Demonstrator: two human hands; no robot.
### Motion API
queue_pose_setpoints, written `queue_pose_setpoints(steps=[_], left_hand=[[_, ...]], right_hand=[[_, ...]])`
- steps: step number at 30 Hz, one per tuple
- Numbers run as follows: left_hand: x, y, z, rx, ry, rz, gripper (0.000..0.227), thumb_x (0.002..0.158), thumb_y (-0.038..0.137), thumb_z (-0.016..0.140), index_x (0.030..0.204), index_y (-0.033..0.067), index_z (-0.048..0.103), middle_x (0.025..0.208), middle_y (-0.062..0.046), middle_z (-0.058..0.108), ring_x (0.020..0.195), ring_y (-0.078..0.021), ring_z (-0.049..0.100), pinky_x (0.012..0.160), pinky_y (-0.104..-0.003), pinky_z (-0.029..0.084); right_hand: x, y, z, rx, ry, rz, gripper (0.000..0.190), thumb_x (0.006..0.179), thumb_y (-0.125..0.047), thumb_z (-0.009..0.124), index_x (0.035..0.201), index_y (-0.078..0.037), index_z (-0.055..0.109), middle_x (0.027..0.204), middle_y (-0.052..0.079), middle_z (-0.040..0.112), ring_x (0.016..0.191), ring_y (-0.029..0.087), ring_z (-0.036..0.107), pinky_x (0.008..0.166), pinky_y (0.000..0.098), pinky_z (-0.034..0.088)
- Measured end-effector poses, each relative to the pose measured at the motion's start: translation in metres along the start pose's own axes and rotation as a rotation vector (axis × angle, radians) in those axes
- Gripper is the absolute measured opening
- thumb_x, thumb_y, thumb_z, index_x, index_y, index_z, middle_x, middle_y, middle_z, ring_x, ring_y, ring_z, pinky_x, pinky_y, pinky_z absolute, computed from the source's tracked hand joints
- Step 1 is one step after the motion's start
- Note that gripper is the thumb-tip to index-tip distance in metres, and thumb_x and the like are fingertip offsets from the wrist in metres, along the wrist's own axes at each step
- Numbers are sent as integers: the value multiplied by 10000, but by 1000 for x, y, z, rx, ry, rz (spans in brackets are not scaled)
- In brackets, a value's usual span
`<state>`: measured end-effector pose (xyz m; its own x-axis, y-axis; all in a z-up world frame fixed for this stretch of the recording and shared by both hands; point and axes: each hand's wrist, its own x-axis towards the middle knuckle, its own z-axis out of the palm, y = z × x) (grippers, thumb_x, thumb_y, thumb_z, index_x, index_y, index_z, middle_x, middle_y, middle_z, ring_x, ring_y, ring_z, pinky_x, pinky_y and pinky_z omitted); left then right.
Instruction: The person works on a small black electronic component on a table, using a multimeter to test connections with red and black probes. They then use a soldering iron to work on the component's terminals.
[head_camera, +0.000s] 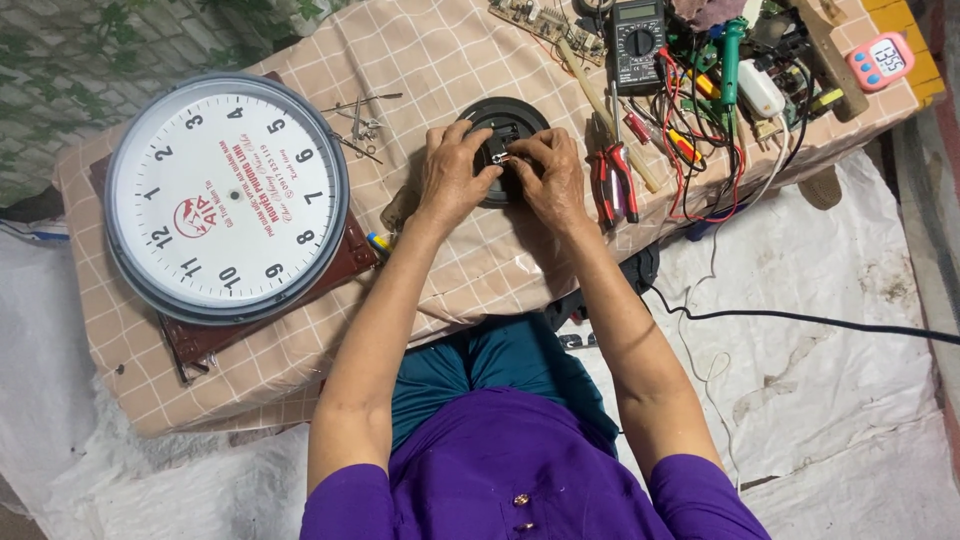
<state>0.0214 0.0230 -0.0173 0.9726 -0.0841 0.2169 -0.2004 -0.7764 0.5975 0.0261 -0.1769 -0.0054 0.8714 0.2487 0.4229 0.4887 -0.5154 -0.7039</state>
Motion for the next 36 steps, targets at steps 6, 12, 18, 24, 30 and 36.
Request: queue_pose_setpoints(steps=[6,12,18,24,30,36], left_hand=[[0,21,-25,-24,-45,70,705,814,191,875,1461,138,601,1467,-147,532,1281,-370,452,1095,-478,416],[6,24,-32,-6,-60,133,444,837,112,821,1271,106,728,1478,-130,525,1258,-382,445,1098,-461,402],[5,20,-28,23,-33,137,361,872,205,818,1221,131,759,1440,-103,562,1248,-356,474,1059,-436,459],[-2,6,-15,11,45,132,356,885,224,816,1223,121,770,1399,-129,590,1241,-350,484,1063,-431,454],[-4,0,-7,-19,102,153,306,918,252,792,1206,149,776,1368,-153,597,1214,-349,506,1043,-443,463],[-3,12,-7,60,96,141,289,899,306,805,1164,190,788,1376,-158,572,1216,-345,510,1015,-444,478]], right_hand=[[1,2,1,65,16,59,158,954,-179,759,1102,-235,768,1028,84,551,995,361,603,899,470,498],[13,-9,-13,77,-26,64,131,972,-132,727,1074,-205,764,1039,99,569,1000,372,613,879,501,504],[19,2,-8,52,-57,83,138,957,-144,737,1076,-202,773,936,97,594,911,362,639,794,476,520],[18,1,-10,57,3,80,159,976,-139,721,1123,-186,757,937,116,613,885,371,650,775,473,532],[2,-6,-18,80,-46,44,293,896,-143,808,1182,-156,743,987,89,594,904,297,638,790,442,541],[2,-6,-11,75,-32,70,256,910,-107,783,1158,-165,753,961,69,575,896,273,633,780,424,543]])
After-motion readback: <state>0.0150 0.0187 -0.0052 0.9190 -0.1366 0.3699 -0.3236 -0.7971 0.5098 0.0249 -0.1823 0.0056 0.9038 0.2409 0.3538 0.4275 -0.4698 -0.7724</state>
